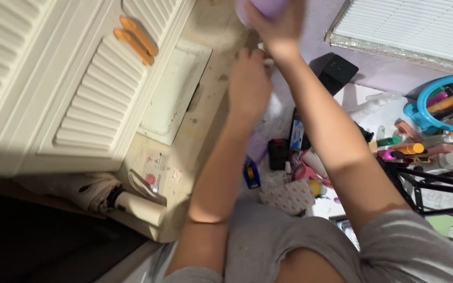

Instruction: The person organizes a cluttered room by picking up various items from a table and placing them into a white plastic cabinet. They handle a patterned cloth, a small box, and multiple bottles, arranging them inside the cabinet compartments.

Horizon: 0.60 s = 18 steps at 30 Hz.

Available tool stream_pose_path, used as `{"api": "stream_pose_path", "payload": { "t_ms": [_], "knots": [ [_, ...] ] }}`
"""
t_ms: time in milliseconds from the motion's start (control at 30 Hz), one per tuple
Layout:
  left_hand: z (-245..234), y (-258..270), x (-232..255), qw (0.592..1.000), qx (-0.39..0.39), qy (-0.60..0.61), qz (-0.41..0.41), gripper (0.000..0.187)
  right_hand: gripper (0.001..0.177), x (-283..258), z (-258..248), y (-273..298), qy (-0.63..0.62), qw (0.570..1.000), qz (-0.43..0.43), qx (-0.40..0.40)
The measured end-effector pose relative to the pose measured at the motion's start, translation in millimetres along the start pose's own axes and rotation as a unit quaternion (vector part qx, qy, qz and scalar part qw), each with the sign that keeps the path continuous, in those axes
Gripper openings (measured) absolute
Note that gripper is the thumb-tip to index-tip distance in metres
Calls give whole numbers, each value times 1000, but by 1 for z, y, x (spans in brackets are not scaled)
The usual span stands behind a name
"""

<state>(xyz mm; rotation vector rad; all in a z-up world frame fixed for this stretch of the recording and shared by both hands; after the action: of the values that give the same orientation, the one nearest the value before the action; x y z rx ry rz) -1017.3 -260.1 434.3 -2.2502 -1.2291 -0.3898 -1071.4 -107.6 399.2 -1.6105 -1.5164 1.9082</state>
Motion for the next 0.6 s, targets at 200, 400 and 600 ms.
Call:
{"api": "stream_pose_path", "payload": {
  "t_ms": [200,400,600],
  "knots": [
    [164,14,2,992,-116,-35,-39,26,72,40,-140,59,-34,982,153,-106],
    [344,66,-113,984,-100,8,-144,29,52,121,-130,179,82,945,253,-190],
    [367,65,-139,988,-85,78,-101,44,53,193,-77,244,149,911,330,-197]
  ]
}}
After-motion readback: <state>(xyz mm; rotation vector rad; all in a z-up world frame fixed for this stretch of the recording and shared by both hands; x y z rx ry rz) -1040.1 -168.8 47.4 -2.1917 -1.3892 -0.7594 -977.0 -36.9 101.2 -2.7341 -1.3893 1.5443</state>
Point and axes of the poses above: each hand's wrist, its own y-axis away from the middle knuckle, its own z-axis out of the palm, x = y × z, the point moved 5 cm from there along -y, towards the middle knuckle, and after that the axes turned 11 degrees about -y, right-handed, at the moved point
